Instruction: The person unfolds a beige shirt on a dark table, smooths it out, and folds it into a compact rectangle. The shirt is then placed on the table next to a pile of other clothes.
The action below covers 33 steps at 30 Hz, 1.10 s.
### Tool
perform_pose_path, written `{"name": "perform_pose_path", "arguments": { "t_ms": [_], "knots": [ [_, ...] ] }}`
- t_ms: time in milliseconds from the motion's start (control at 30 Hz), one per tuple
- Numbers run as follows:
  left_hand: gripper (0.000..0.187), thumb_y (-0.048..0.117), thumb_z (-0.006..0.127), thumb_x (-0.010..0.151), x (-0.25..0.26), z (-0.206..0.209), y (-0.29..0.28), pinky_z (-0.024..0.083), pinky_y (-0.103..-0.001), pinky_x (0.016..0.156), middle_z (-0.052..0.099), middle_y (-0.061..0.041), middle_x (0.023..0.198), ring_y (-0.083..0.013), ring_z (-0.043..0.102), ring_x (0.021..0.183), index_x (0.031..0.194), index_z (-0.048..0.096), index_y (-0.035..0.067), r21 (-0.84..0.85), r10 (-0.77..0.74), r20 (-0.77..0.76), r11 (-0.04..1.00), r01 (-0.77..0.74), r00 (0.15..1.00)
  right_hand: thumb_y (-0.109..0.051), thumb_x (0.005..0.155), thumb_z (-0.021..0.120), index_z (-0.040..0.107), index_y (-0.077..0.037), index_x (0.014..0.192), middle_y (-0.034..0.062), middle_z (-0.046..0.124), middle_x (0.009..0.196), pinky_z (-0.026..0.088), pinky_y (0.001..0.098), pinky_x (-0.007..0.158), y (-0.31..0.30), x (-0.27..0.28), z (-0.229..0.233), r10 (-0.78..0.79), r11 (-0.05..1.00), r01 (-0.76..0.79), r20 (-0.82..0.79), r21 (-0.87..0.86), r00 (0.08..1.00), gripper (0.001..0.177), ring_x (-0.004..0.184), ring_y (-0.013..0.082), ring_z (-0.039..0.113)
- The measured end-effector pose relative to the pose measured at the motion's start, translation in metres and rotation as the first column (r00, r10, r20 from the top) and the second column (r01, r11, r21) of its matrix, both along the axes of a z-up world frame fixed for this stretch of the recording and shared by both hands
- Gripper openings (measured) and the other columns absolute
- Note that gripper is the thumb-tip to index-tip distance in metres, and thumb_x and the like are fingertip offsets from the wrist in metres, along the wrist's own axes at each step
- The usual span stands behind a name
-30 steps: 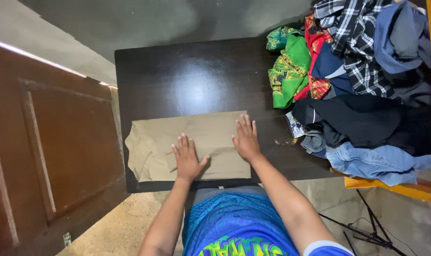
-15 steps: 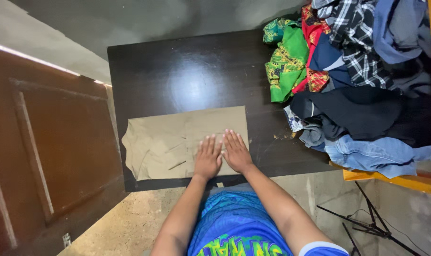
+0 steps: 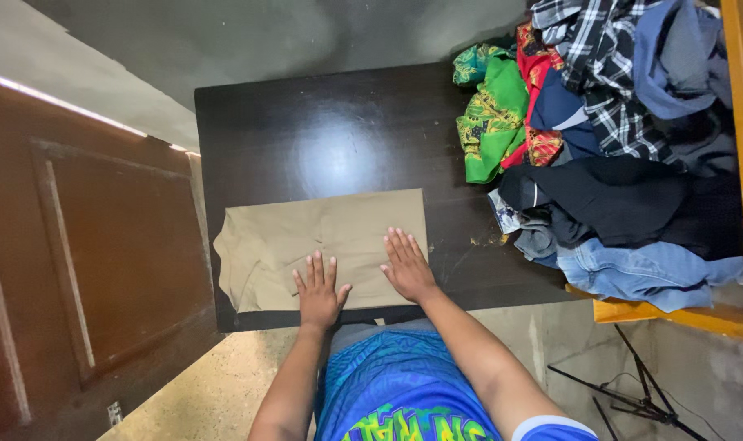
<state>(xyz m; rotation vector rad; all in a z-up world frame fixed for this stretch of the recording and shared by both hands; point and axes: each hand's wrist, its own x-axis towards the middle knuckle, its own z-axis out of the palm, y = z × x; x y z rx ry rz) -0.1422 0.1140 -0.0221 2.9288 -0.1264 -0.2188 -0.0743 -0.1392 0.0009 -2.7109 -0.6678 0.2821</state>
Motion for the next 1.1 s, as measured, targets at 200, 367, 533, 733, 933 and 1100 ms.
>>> {"name": "perform_pose_path", "arguments": {
  "t_ms": [200,367,533,733,933,1100],
  "knots": [
    [0.085,0.062,0.055,0.088,0.000,0.005,0.005,0.010,-0.070,0.118,0.020,-0.017,0.167,-0.0390,0.018,0.154,0.157,0.033,0.017,0.034,-0.003,-0.049,0.999,0.005,0.999,-0.042,0.100,0.051,0.030,0.001,0.156,0.0200,0.023,0.165,0.012,0.0474,0.126,-0.006,0.003,0.003,0.046,0.999,-0.046,-0.021,0.000,0.999,0.074,0.155,0.0336,0.018],
    [0.077,0.057,0.054,0.093,-0.002,0.009,0.002,0.009,-0.071,0.117,0.020,-0.018,0.167,-0.0387,0.018,0.154,0.156,0.035,0.017,0.044,0.046,-0.049,0.998,-0.044,0.998,-0.046,0.099,0.051,0.029,0.003,0.155,0.0215,0.020,0.166,0.010,0.0506,0.126,-0.017,0.006,0.001,-0.006,1.000,0.007,-0.028,0.024,1.000,0.078,0.156,0.0356,0.015],
    [0.083,0.052,0.056,0.095,-0.004,0.012,0.000,0.008,-0.070,0.118,0.019,-0.022,0.166,-0.0401,0.015,0.155,0.153,0.033,-0.002,-0.035,0.210,-0.056,0.977,-0.212,0.976,-0.049,0.098,0.051,0.028,0.002,0.155,0.0210,0.018,0.167,0.009,0.0562,0.124,-0.053,0.005,-0.004,-0.071,0.987,0.067,-0.027,-0.144,0.997,0.081,0.156,0.0354,0.014],
    [0.082,0.045,0.058,0.093,0.000,0.022,-0.013,0.008,-0.067,0.120,0.019,-0.027,0.166,-0.0413,0.014,0.155,0.151,0.033,-0.007,-0.077,0.207,-0.034,0.975,-0.209,0.978,-0.048,0.094,0.057,0.029,0.009,0.152,0.0304,0.018,0.164,0.010,0.0575,0.123,-0.065,-0.005,0.001,-0.184,0.978,0.188,0.045,-0.091,0.982,0.086,0.155,0.0426,0.014],
    [0.076,0.038,0.055,0.096,0.012,0.007,-0.059,0.009,-0.060,0.125,0.023,-0.021,0.168,-0.0376,0.016,0.158,0.157,0.034,-0.003,-0.122,-0.275,0.055,0.952,0.280,0.960,-0.047,0.093,0.061,0.033,0.007,0.151,0.0272,0.023,0.163,0.011,0.0565,0.125,-0.025,-0.025,0.001,0.030,0.999,-0.030,-0.012,0.021,0.999,0.084,0.154,0.0411,0.017],
    [0.077,0.040,0.053,0.092,0.022,0.008,-0.079,0.010,-0.060,0.124,0.023,-0.014,0.168,-0.0321,0.018,0.157,0.156,0.033,0.002,-0.118,-0.353,-0.044,0.931,0.346,0.934,-0.046,0.095,0.059,0.033,0.001,0.156,0.0203,0.026,0.166,0.013,0.0522,0.126,-0.032,-0.033,-0.014,0.117,0.993,-0.117,0.023,-0.015,0.993,0.082,0.155,0.0345,0.020]
  ]
}}
